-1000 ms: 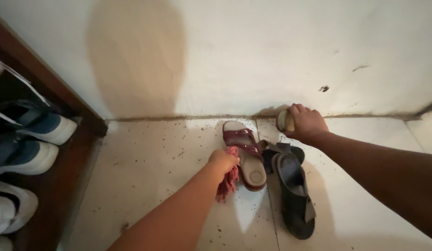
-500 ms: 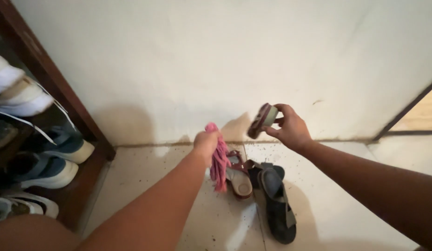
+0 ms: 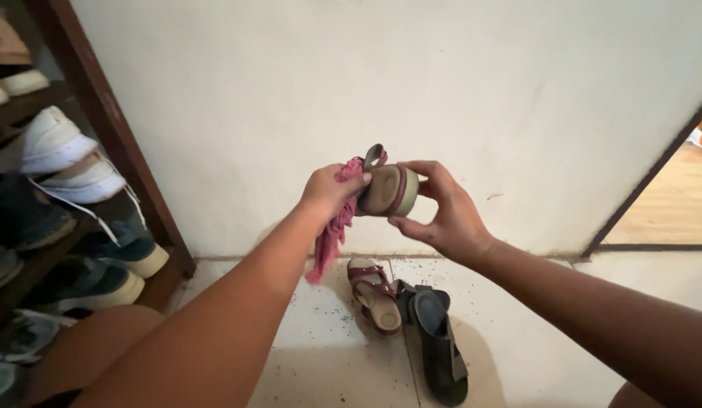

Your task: The person cleans a pair of white sandals and a pair of maroon sandals using a pink cloth. They wipe the sandals thoroughly, then place the white sandals on a wooden shoe rack.

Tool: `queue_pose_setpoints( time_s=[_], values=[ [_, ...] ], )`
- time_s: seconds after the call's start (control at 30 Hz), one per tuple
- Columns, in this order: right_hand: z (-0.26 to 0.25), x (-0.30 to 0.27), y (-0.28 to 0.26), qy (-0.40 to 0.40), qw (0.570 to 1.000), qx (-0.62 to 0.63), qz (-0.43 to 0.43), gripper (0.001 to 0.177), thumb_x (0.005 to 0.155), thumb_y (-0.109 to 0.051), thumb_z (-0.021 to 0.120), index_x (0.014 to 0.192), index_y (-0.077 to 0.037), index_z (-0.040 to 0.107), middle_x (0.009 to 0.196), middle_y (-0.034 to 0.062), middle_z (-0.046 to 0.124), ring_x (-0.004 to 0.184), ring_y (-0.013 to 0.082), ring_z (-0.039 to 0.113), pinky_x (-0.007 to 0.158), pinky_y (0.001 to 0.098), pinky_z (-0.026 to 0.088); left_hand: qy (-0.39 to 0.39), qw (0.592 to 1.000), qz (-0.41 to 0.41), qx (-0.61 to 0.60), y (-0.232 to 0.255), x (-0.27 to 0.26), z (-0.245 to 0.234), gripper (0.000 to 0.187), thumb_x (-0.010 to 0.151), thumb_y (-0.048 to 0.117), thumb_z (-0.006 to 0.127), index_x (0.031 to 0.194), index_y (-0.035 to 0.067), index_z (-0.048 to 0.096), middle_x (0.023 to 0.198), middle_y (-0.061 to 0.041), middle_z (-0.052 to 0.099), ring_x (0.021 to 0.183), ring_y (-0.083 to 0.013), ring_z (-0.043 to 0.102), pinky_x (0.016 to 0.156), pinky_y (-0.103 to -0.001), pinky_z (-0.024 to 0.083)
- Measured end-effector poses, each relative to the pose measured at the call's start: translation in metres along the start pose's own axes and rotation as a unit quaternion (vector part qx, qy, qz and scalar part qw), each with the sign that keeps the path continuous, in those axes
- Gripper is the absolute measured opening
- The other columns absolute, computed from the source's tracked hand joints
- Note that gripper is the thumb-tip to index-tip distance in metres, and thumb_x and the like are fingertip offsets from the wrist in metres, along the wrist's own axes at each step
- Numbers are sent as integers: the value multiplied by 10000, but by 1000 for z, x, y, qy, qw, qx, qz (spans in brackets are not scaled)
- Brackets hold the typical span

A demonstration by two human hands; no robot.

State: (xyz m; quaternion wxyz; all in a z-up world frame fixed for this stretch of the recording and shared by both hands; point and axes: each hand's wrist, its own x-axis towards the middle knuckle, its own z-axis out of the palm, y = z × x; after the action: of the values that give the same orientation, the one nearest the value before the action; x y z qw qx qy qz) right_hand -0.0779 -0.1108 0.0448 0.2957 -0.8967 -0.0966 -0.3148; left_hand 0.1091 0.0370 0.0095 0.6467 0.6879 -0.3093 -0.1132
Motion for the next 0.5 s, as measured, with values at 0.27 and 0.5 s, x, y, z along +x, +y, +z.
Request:
queue_pose_setpoints(
  time_s=[0.27,0.5],
  values=[
    [0,-27,7,-128,977,29,170,893,743,-378,831,1474,-125,385,1358,181,648,1300,303,627,1105,435,474,4,996,-73,-52,-15,-21,-22,280,818,185,714,997,-28,743,947,-123,737,829,-196,696,727,-328,567],
    [3,-30,39,-182,834,328,404,874,901,-700,383,1492,-58,442,1532,197,528,1428,332,501,1179,469,360,80,956,2,282,28,-57,-4,436,746,420,732,1091,159,675,718,-37,729,667,-203,726,676,-381,560]
  ],
)
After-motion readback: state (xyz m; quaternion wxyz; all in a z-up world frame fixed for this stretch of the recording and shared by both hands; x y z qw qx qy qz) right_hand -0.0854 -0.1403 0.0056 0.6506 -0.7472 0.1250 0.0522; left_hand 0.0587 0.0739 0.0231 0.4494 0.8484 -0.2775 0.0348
